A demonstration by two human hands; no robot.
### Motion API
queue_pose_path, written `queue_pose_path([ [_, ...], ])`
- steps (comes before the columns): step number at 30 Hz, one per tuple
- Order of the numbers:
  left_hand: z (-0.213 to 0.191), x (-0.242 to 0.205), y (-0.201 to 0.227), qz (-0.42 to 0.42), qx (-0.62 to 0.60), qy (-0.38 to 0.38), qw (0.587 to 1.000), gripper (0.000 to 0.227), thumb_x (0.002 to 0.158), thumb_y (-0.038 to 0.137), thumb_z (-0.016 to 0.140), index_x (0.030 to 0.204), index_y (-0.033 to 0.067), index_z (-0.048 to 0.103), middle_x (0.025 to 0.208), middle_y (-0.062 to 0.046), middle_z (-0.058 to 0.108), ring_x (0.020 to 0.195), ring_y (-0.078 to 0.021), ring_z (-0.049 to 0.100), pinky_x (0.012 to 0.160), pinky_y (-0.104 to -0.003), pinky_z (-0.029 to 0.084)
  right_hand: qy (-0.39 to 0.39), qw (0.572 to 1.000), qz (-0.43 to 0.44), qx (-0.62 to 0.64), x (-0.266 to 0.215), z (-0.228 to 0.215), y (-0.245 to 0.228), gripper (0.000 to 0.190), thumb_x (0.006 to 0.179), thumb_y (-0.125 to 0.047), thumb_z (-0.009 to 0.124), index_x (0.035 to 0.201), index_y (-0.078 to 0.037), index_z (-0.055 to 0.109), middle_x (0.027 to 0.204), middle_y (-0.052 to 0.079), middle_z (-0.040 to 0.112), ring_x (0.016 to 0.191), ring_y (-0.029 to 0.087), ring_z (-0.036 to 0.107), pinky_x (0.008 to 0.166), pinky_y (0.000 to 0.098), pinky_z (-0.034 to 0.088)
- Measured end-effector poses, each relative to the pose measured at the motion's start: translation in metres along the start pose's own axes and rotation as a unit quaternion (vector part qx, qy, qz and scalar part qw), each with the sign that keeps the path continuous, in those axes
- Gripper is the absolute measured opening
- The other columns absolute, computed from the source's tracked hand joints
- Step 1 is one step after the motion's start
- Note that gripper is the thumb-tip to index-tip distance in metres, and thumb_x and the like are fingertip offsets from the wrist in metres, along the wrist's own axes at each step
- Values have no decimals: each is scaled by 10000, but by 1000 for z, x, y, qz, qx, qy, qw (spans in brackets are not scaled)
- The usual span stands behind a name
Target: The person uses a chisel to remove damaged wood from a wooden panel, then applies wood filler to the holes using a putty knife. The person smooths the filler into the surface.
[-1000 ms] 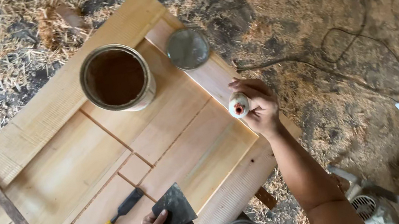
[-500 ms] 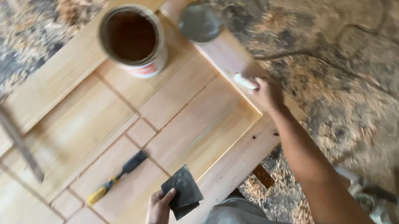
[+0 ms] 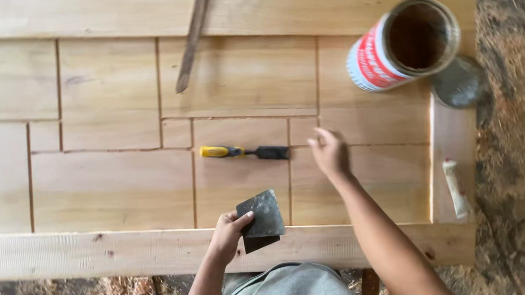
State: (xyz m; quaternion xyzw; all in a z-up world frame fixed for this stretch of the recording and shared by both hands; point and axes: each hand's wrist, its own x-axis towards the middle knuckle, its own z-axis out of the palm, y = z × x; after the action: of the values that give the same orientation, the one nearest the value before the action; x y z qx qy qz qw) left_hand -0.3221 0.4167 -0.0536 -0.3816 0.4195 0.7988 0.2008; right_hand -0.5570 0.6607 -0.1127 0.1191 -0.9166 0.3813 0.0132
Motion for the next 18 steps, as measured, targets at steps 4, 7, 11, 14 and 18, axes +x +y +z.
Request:
queue_pose_path([
  [4, -26, -13, -8, 30, -47, 37, 998, 222, 952, 122, 660, 983, -75, 757, 884, -100, 779, 772, -151, 705, 755, -298, 564, -83, 976, -200, 28, 95, 105, -75, 361, 869, -97, 760, 1215, -24, 687, 1187, 195, 666, 1127, 398, 620, 961, 463, 521],
  [7, -48, -20, -18, 46, -56, 76, 994, 210, 932, 110, 660, 988, -58, 772, 872, -84, 786, 758, -132, 708, 744, -289, 569, -139, 959, -238, -70, 170, 170, -117, 487, 885, -38, 614, 1366, -93, 657, 1441, 229, 529, 1340, 421, 482, 1125, 521, 417],
  [11, -72, -30, -50, 59, -69, 118, 989, 221, 927, 114, 666, 974, -65, 786, 852, -77, 793, 731, -116, 702, 714, -281, 564, -164, 912, -328, -186, 236, 236, -153, 609, 879, -42, 579, 1466, -192, 631, 1623, 260, 191, 1493, 439, 194, 1173, 658, 204],
  [14, -86, -30, -70, 57, -111, 137, 983, 231, 952, 117, 700, 940, -103, 766, 820, -98, 782, 700, -124, 674, 678, -283, 530, -220, 887, -313, -259, 264, 258, -178, 378, 952, -143, 604, 1315, -233, 659, 1636, 252, 227, 1510, 423, 200, 1188, 666, 178],
  [18, -102, -23, -80, 60, -116, 120, 984, 213, 923, 119, 697, 955, -75, 780, 847, -70, 786, 727, -101, 679, 698, -271, 542, -93, 834, -476, -263, 266, 233, -215, 50, 1073, -183, 617, 1114, -175, 644, 1488, 185, 532, 1440, 359, 463, 1219, 638, 282],
])
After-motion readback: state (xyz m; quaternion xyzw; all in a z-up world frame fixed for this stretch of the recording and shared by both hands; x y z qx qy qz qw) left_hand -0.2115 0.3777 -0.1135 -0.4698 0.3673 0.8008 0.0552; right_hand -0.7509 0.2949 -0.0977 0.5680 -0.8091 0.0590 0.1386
